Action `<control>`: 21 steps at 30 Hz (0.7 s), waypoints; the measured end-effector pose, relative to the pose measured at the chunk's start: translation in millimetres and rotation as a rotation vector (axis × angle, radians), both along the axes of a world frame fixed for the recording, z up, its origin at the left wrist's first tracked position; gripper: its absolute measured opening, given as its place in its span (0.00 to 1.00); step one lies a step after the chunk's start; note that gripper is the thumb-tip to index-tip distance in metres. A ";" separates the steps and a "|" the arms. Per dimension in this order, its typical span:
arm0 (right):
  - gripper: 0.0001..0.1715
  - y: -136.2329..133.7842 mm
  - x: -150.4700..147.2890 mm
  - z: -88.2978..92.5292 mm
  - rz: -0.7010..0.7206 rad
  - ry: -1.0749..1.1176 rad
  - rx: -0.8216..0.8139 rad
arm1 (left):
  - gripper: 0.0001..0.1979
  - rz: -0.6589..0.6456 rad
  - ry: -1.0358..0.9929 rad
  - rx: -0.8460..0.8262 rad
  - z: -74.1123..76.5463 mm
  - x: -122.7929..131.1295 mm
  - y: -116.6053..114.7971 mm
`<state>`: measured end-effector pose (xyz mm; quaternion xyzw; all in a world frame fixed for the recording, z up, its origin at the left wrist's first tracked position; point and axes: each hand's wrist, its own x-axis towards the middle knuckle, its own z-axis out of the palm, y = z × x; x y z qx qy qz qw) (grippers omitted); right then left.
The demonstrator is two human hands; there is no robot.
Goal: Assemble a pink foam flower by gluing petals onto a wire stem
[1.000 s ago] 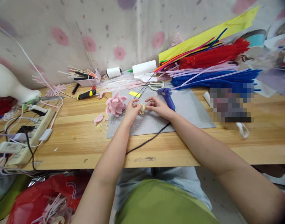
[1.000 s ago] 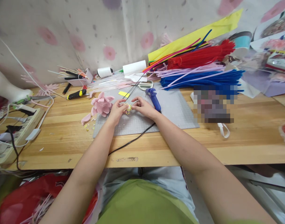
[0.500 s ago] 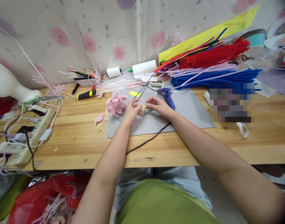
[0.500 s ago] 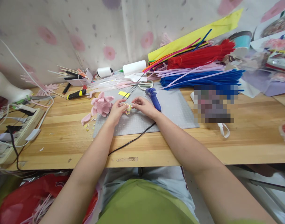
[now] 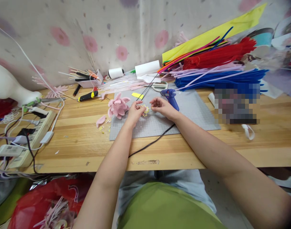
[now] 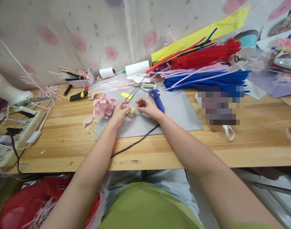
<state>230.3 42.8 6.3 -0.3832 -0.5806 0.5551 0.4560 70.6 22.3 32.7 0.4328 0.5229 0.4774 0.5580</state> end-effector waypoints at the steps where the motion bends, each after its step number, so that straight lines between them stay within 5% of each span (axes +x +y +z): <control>1: 0.18 0.2 0.3 0.0 -0.001 0.003 0.002 | 0.17 0.000 0.000 0.000 0.5 0.1 -0.1; 21: 0.13 -2.8 -4.0 1.0 -0.048 -0.029 -0.015 | 0.16 0.010 -0.007 -0.007 -0.4 0.3 -0.3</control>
